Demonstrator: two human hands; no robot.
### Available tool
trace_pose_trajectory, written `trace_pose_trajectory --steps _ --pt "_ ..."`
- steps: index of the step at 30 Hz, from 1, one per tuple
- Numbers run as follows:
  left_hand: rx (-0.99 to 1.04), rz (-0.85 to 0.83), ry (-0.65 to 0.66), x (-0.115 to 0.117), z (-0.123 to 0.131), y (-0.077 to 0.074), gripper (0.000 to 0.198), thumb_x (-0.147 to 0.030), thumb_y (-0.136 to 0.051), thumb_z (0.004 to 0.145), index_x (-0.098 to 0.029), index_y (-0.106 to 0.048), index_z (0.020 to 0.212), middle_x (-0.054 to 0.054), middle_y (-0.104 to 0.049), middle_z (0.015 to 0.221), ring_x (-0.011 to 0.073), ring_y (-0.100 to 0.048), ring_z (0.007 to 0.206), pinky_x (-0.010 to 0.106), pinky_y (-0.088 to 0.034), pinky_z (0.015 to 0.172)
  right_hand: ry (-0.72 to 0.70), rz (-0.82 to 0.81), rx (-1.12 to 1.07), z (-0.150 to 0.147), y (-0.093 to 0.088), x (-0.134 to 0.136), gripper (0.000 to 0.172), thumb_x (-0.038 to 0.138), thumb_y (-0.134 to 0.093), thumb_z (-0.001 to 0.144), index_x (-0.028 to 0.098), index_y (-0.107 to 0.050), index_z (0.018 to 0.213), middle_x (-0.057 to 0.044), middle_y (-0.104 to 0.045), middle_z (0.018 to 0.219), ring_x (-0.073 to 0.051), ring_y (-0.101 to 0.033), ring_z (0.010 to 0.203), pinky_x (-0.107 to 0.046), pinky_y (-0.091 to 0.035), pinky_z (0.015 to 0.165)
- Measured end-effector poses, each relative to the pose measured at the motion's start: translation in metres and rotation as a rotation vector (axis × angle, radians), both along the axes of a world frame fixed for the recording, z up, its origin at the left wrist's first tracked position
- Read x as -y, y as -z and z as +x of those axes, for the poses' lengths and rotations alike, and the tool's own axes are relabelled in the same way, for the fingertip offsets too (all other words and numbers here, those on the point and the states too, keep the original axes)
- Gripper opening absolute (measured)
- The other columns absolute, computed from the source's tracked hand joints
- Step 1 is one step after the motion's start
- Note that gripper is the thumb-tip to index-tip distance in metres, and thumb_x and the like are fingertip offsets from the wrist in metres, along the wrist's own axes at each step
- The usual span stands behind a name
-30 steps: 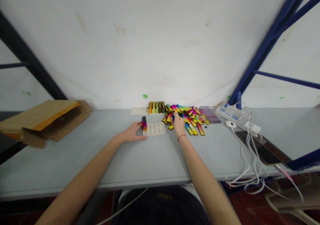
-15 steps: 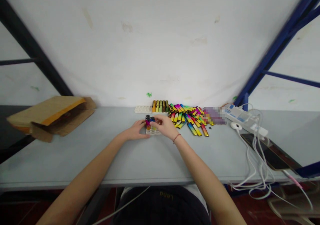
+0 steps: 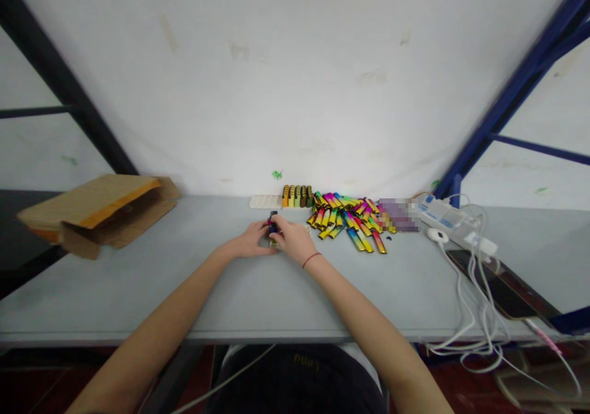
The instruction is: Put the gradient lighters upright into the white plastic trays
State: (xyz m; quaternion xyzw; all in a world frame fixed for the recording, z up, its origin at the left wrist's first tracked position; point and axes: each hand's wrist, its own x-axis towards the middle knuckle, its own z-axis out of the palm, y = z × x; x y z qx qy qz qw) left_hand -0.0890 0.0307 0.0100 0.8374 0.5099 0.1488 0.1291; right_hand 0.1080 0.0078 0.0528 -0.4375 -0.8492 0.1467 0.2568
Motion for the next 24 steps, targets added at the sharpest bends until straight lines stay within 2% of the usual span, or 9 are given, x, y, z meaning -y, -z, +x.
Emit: trace_pose_trajectory --steps 4,7,10,13,15,18,20,22,24 --pt "0.010 -0.001 0.004 0.000 0.000 0.000 0.070 -0.054 -0.074 0.072 -0.015 -0.061 0.129 0.017 -0.055 0.141 0.0371 -0.048 0.135 0.048 -0.037 0.116 0.025 0.094 0.208 -0.001 -0.005 0.005 0.028 0.032 -0.058 0.098 0.026 -0.061 0.125 -0.008 -0.076 0.107 -0.024 -0.073 0.093 -0.030 -0.051 0.075" --pt "0.045 0.009 0.000 -0.001 -0.001 0.003 0.071 -0.055 -0.074 0.072 -0.016 -0.061 0.130 0.017 -0.056 0.140 0.0365 -0.048 0.134 0.048 -0.037 0.116 0.054 0.123 0.236 -0.001 -0.005 0.009 0.030 0.036 -0.054 0.099 0.027 -0.062 0.127 -0.008 -0.075 0.109 -0.023 -0.072 0.092 -0.029 -0.050 0.073" --pt "0.078 0.023 -0.010 -0.002 -0.002 0.005 0.073 -0.054 -0.076 0.069 -0.016 -0.061 0.129 0.017 -0.056 0.140 0.0359 -0.049 0.134 0.047 -0.037 0.116 0.045 0.128 0.135 0.002 -0.003 0.009 0.031 0.034 -0.053 0.099 0.026 -0.064 0.127 -0.008 -0.074 0.110 -0.021 -0.072 0.088 -0.028 -0.050 0.075" --pt "0.083 0.016 -0.007 -0.003 -0.003 0.005 0.073 -0.055 -0.077 0.068 -0.016 -0.062 0.128 0.017 -0.056 0.140 0.0364 -0.049 0.134 0.047 -0.037 0.116 0.017 0.083 -0.079 0.014 -0.002 0.002 0.035 0.032 -0.056 0.097 0.024 -0.062 0.131 -0.006 -0.074 0.112 -0.015 -0.070 0.078 -0.025 -0.051 0.077" --pt "0.071 0.005 -0.006 -0.003 -0.003 0.003 0.074 -0.056 -0.075 0.068 -0.015 -0.062 0.129 0.017 -0.055 0.142 0.0371 -0.047 0.135 0.048 -0.037 0.116 0.123 0.056 -0.173 0.031 -0.003 -0.009 0.038 0.029 -0.054 0.096 0.021 -0.060 0.133 -0.005 -0.076 0.105 -0.015 -0.070 0.077 -0.025 -0.052 0.078" --pt "0.036 -0.012 -0.004 -0.002 -0.003 0.000 0.077 -0.060 -0.072 0.070 -0.013 -0.061 0.130 0.019 -0.052 0.145 0.0375 -0.045 0.137 0.047 -0.035 0.117 0.502 0.028 -0.108 0.066 -0.004 -0.028 0.029 0.019 -0.049 0.094 0.016 -0.072 0.112 -0.009 -0.076 0.105 -0.022 -0.071 0.094 -0.030 -0.051 0.086" --pt "0.026 -0.018 -0.002 -0.002 -0.003 -0.002 0.078 -0.061 -0.071 0.071 -0.011 -0.061 0.130 0.019 -0.052 0.145 0.0373 -0.045 0.137 0.046 -0.036 0.117 0.687 -0.044 -0.019 0.089 -0.002 -0.039 0.032 0.017 -0.048 0.093 0.014 -0.072 0.114 -0.013 -0.075 0.114 -0.025 -0.070 0.103 -0.032 -0.051 0.088" --pt "0.026 -0.015 -0.001 -0.001 -0.003 -0.002 0.078 -0.061 -0.071 0.071 -0.011 -0.061 0.130 0.020 -0.052 0.145 0.0370 -0.046 0.137 0.045 -0.036 0.117 0.770 -0.118 0.103 0.105 0.001 -0.047 0.032 0.022 -0.050 0.094 0.012 -0.072 0.115 -0.017 -0.074 0.115 -0.028 -0.069 0.107 -0.034 -0.051 0.090" --pt "0.031 -0.007 0.001 -0.001 -0.003 -0.002 0.077 -0.060 -0.072 0.071 -0.012 -0.061 0.130 0.019 -0.053 0.144 0.0366 -0.047 0.136 0.046 -0.036 0.117 0.788 -0.153 0.204 0.112 0.004 -0.051 0.033 0.028 -0.050 0.097 0.011 -0.072 0.114 -0.020 -0.073 0.116 -0.029 -0.069 0.109 -0.034 -0.050 0.091"
